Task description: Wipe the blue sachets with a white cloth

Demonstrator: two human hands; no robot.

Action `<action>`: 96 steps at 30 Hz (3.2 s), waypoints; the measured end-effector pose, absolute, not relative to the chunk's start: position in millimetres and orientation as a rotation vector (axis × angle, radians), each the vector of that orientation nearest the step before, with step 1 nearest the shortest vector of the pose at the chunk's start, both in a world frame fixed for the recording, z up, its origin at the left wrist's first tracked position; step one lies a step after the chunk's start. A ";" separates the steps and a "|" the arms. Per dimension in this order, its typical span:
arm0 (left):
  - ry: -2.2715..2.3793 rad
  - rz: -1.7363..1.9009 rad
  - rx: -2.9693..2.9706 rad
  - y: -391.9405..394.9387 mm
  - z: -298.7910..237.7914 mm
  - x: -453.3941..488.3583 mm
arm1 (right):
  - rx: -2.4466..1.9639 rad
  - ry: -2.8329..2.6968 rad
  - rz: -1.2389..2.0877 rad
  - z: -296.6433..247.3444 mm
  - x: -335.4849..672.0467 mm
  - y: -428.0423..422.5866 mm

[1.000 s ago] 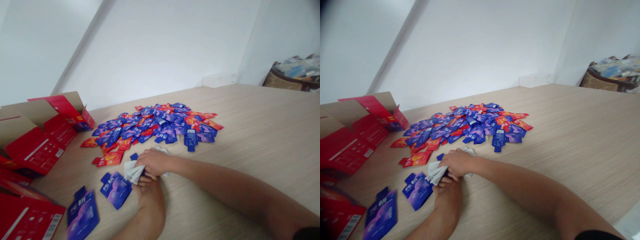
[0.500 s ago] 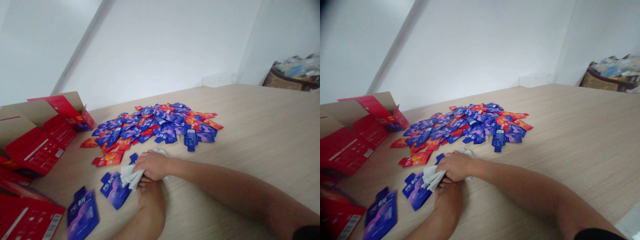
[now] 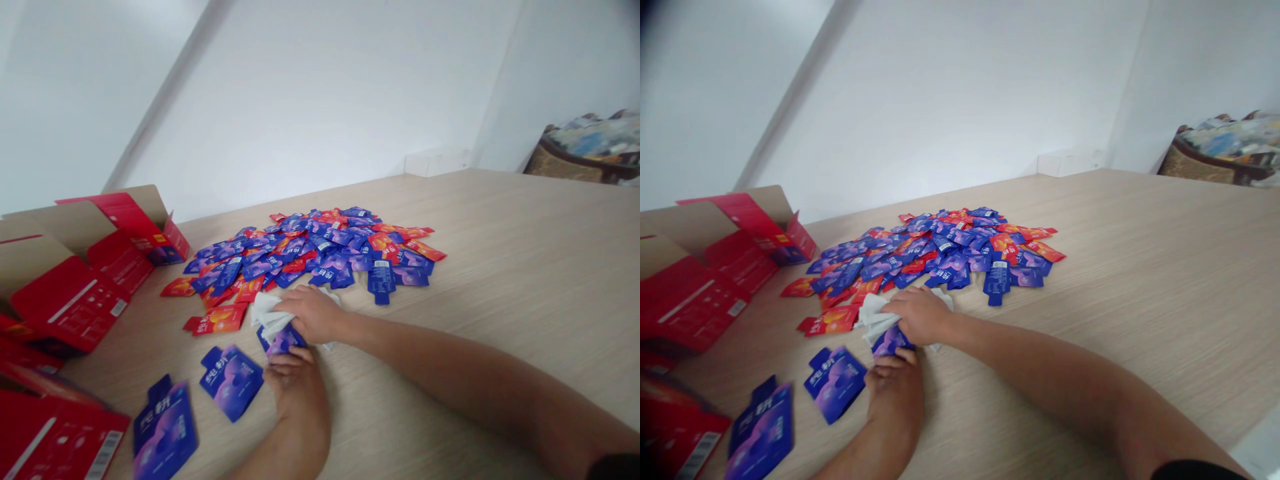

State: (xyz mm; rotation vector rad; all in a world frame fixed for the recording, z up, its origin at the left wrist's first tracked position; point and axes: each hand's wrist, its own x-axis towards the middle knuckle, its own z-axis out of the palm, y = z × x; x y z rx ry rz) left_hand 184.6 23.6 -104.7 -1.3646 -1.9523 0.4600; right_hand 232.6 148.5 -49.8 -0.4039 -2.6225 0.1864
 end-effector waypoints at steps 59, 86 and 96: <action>-1.966 0.419 -1.350 22.3 -98.1 188.8 | -0.164 -2.759 0.202 -50.6 230.4 142.1; -1.925 0.481 -1.354 19.6 -96.5 188.7 | -0.418 -2.796 0.152 -55.7 229.5 148.9; -2.118 0.398 -1.402 22.6 -95.1 189.6 | -0.127 -2.754 0.200 -47.2 231.7 138.3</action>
